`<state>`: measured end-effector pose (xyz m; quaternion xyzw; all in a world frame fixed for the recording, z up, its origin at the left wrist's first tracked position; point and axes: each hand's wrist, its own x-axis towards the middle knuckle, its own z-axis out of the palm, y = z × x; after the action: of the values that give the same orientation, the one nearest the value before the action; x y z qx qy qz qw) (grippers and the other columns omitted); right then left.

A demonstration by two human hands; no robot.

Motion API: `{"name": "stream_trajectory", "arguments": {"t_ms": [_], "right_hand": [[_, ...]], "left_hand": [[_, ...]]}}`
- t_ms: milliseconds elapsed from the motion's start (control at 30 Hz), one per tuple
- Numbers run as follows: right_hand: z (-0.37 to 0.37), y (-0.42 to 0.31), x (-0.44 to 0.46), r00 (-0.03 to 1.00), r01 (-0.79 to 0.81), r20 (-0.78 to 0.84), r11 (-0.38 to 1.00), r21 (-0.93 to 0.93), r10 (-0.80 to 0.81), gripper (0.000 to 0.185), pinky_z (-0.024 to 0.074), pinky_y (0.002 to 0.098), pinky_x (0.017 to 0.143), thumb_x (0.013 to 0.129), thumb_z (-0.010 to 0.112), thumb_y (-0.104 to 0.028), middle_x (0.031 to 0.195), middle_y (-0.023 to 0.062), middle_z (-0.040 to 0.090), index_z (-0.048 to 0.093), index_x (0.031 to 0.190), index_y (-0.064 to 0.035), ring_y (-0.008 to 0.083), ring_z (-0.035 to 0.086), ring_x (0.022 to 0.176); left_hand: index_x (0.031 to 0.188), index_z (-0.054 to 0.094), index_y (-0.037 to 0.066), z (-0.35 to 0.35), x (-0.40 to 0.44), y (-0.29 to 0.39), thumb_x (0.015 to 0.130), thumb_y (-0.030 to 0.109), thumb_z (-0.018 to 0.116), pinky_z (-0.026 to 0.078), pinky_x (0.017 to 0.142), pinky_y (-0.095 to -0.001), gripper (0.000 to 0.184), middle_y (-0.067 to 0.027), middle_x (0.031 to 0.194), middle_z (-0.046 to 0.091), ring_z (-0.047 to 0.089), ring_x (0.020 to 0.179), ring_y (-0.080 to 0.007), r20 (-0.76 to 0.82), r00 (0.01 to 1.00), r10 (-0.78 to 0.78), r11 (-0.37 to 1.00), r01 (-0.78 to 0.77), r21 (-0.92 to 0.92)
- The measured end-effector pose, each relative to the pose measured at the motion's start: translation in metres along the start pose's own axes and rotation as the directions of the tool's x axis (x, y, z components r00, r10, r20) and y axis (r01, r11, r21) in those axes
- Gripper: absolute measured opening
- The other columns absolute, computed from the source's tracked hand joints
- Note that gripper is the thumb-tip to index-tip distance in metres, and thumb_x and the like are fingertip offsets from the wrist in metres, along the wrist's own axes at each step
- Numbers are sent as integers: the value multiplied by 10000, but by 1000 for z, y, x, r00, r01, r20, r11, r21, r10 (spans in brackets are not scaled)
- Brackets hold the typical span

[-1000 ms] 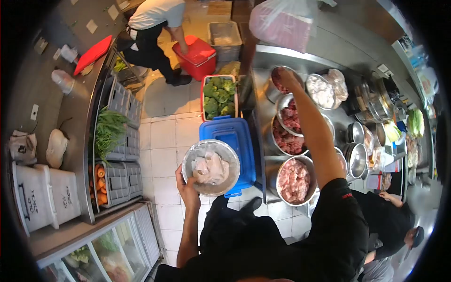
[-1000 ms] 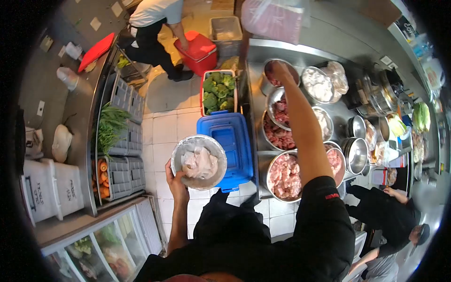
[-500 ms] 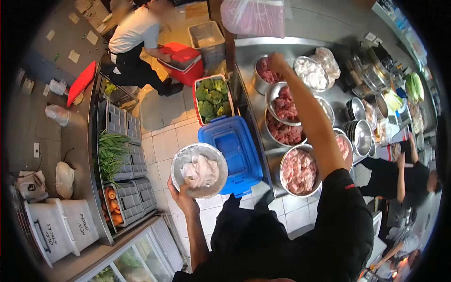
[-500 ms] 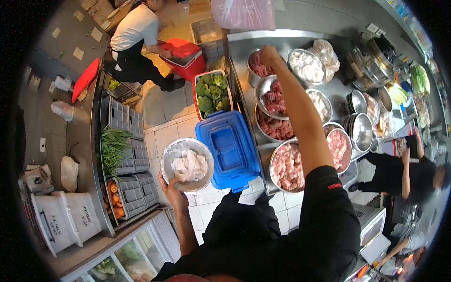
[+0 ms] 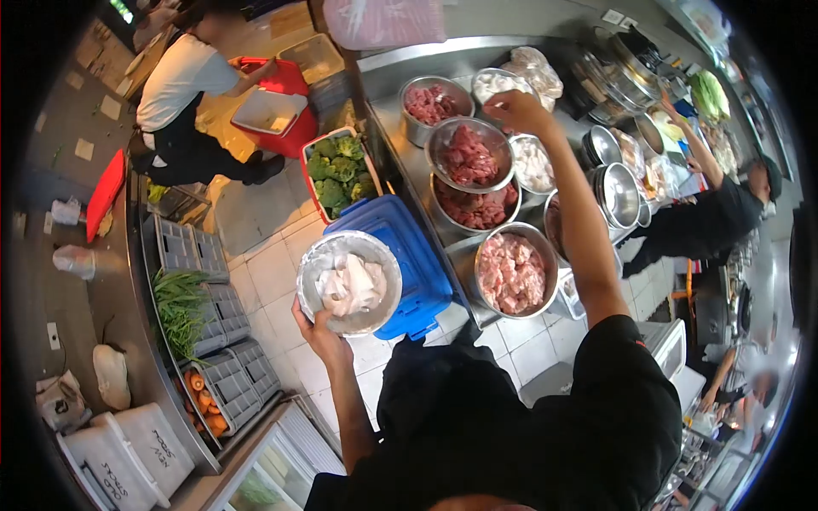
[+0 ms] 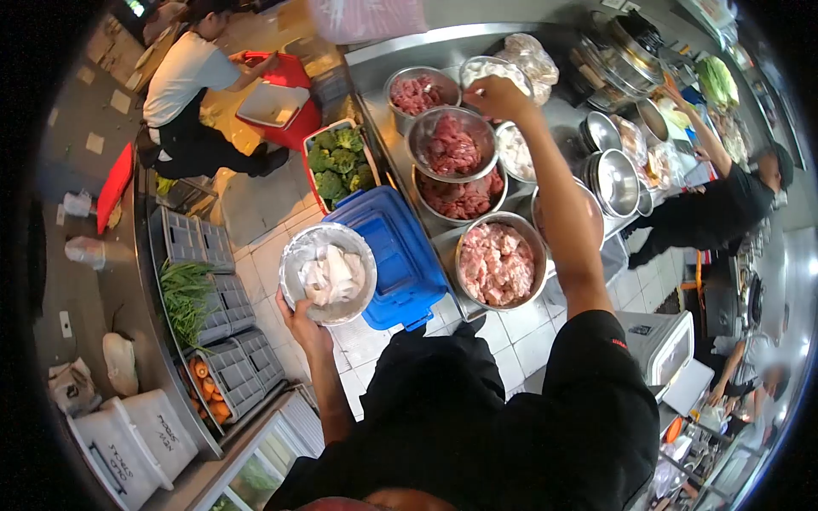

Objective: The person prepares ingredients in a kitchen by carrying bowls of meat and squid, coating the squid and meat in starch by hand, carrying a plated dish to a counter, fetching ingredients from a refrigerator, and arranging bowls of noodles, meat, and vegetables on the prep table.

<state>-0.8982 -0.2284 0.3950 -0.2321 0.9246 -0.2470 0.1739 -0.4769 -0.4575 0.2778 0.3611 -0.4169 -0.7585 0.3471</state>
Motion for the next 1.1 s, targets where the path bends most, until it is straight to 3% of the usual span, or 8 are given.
{"name": "stream_trajectory", "arguments": {"t_ms": [133,233,400,667,867,967,1033,1100], "right_hand": [[20,44,-14,963,-136,192,958,-253,187,377,521,314,480,781,692,-305,702,115,654,624,964,17,190,640,557],[35,49,-23,994,-94,-54,995,46,96,254,532,328,482,825,522,-134,725,158,646,580,1001,40,207,642,549],[52,98,-80,983,151,-177,779,608,-52,587,564,394,596,838,665,-149,1024,214,625,306,1279,-7,270,654,737],[102,71,-404,788,336,-465,350,874,403,310,509,297,473,860,616,-110,802,94,602,392,1069,-61,166,619,576],[250,28,-690,229,223,-417,370,902,879,367,507,284,476,855,616,-148,749,97,596,393,1128,-45,158,602,551],[346,-20,-804,-114,378,-292,313,871,950,406,504,283,463,834,633,-136,739,107,604,394,1147,-37,159,593,524],[403,-58,-860,-370,434,-155,317,843,916,400,498,272,440,825,634,-118,729,113,610,395,1133,-29,157,590,511],[439,-104,-910,-544,483,-20,332,810,839,392,497,263,417,817,631,-94,730,124,612,387,1115,-22,155,587,496]], "left_hand": [[1279,415,36,20,8,-1,690,-13,503,369,984,-334,597,-114,1235,486,482,1129,-238,82,995,-50,999,52,-13],[1286,413,37,22,6,-3,692,-12,504,360,991,-338,602,-112,1242,480,474,1137,-244,104,994,-21,1000,18,26],[1348,354,67,55,14,-10,700,48,567,349,1010,-401,682,-122,1344,402,429,1197,-276,246,969,-17,999,4,50],[1296,420,91,141,-30,-4,656,78,597,474,833,-436,664,-190,1244,461,500,1087,-340,596,802,-33,958,-144,247],[1298,424,92,176,-271,30,696,108,596,487,744,-367,626,-188,1237,457,535,977,-271,869,464,-174,928,-218,302],[1223,449,92,178,-250,-122,769,178,576,372,469,-251,479,-138,1027,534,472,598,-155,849,-278,450,561,-652,-511],[1102,510,63,166,-334,-144,785,149,575,347,404,-215,335,-113,933,565,485,552,-146,999,25,30,965,-261,-22],[1095,505,58,131,-433,-135,774,101,573,322,387,-193,330,-108,953,564,506,569,-146,762,-22,-648,744,196,639]]}}
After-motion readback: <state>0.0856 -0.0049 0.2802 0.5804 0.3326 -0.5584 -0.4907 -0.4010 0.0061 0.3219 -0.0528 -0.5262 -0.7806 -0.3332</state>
